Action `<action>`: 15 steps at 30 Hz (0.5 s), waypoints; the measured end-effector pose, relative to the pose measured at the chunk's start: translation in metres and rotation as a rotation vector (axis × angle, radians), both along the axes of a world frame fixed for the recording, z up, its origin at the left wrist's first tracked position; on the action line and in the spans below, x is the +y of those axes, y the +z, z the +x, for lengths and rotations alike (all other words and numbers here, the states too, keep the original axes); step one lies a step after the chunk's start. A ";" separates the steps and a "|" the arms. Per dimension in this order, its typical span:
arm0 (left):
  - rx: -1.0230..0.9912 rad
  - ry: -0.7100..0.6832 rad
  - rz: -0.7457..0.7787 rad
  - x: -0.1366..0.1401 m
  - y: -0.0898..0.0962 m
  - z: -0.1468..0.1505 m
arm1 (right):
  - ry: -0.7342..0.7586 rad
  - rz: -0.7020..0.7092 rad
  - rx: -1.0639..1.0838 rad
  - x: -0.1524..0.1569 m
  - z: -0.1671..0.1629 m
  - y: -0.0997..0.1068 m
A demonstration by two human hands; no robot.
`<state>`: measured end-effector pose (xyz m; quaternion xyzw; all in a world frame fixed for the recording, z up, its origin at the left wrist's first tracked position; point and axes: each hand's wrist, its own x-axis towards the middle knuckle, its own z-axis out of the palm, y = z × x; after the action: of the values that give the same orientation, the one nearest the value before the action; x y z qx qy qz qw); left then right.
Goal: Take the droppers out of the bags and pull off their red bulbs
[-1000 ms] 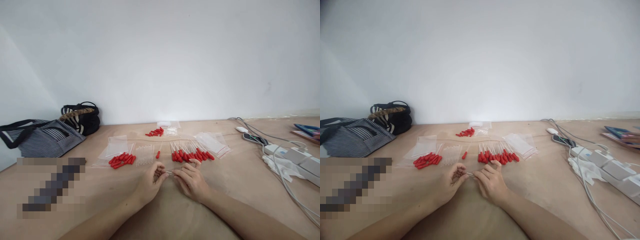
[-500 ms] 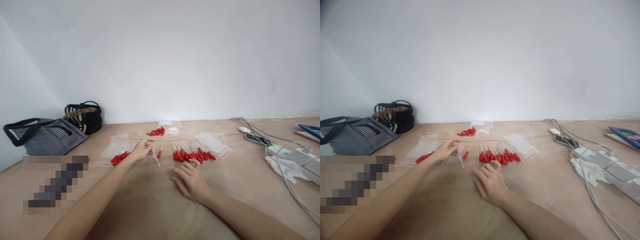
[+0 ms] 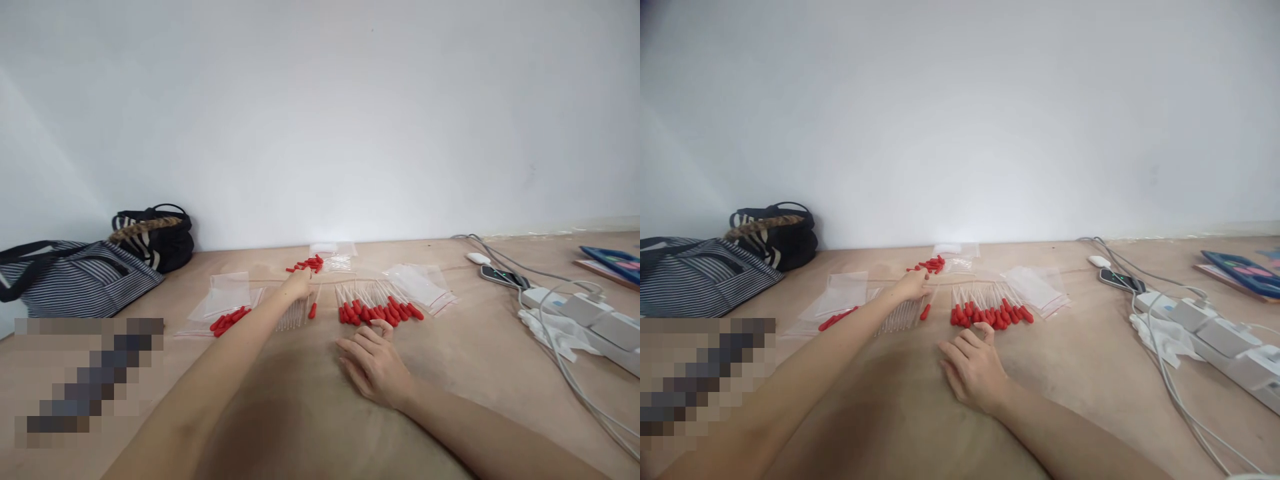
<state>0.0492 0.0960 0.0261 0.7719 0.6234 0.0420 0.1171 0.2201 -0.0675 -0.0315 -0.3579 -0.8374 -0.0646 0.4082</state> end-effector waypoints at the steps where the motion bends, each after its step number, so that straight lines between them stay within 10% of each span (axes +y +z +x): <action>1: 0.035 -0.012 0.016 0.000 0.000 0.001 | 0.002 -0.002 -0.001 0.000 0.000 0.000; 15: 0.264 -0.064 0.241 -0.055 -0.006 0.013 | 0.001 0.012 -0.012 0.000 0.000 0.001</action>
<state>0.0623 0.0406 0.0205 0.7985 0.5991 0.0109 -0.0577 0.2204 -0.0673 -0.0305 -0.3546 -0.8396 -0.0714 0.4054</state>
